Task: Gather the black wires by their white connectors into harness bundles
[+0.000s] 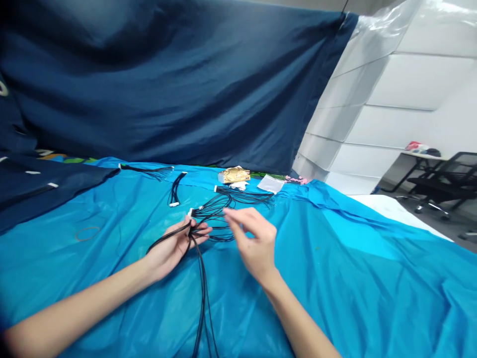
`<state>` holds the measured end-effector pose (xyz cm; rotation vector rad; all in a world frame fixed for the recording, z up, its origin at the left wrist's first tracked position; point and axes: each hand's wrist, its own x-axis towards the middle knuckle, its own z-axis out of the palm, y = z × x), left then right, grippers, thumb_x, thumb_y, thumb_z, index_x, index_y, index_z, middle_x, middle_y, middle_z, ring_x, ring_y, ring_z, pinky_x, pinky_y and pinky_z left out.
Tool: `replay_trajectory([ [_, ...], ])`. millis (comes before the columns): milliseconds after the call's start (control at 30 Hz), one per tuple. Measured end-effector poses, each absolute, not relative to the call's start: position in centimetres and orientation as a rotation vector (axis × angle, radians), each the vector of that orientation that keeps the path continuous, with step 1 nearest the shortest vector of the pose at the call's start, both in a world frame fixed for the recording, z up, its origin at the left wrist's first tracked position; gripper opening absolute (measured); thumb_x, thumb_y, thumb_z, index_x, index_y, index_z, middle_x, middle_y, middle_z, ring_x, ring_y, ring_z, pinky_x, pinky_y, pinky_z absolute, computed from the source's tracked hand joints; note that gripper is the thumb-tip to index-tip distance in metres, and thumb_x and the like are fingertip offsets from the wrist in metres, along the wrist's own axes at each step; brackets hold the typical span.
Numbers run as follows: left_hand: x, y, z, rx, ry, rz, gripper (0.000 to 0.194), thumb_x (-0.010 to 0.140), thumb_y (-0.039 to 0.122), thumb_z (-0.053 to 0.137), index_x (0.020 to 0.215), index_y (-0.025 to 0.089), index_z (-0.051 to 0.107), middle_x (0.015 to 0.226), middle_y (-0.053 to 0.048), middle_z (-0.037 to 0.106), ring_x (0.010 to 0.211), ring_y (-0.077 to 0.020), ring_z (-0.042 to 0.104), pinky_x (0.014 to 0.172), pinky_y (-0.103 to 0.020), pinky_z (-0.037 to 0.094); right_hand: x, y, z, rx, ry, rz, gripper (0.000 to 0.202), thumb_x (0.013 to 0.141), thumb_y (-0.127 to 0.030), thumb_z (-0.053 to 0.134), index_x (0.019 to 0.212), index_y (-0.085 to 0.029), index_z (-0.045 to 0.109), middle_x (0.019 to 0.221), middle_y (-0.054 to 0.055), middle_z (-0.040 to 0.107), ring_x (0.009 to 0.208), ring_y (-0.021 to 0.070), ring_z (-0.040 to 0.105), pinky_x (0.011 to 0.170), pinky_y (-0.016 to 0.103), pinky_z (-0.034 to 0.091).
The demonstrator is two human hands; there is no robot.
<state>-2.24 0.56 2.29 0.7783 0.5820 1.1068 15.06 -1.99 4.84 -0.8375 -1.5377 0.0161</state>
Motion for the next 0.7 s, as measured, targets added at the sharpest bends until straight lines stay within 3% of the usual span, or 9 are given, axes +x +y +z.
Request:
replay_trajectory([
  [167, -2.1, 0.5, 2.1, 0.806, 0.548, 1.100, 0.015, 0.078, 0.027, 0.055, 0.074, 0.013, 0.055, 0.085, -0.008, 0.066, 0.087, -0.0215, 0.063, 0.086, -0.040, 0.047, 13.7, -2.0, 3.5, -0.839, -1.816, -0.321, 0.007, 0.077, -0.016, 0.059, 0.079, -0.020, 0.064, 0.066, 0.001, 0.064, 0.056, 0.0119, 0.051, 0.054, 0.029, 0.039],
  [700, -2.0, 0.0, 2.2, 0.875, 0.564, 1.072, 0.020, 0.078, 0.032, 0.053, 0.075, 0.013, 0.057, 0.078, -0.007, 0.065, 0.084, -0.0193, 0.062, 0.081, -0.037, 0.048, 13.2, -2.0, 3.0, -0.840, -1.795, -0.360, 0.005, 0.075, -0.013, 0.061, 0.077, -0.017, 0.062, 0.065, 0.000, 0.064, 0.054, 0.0103, 0.049, 0.057, 0.029, 0.037],
])
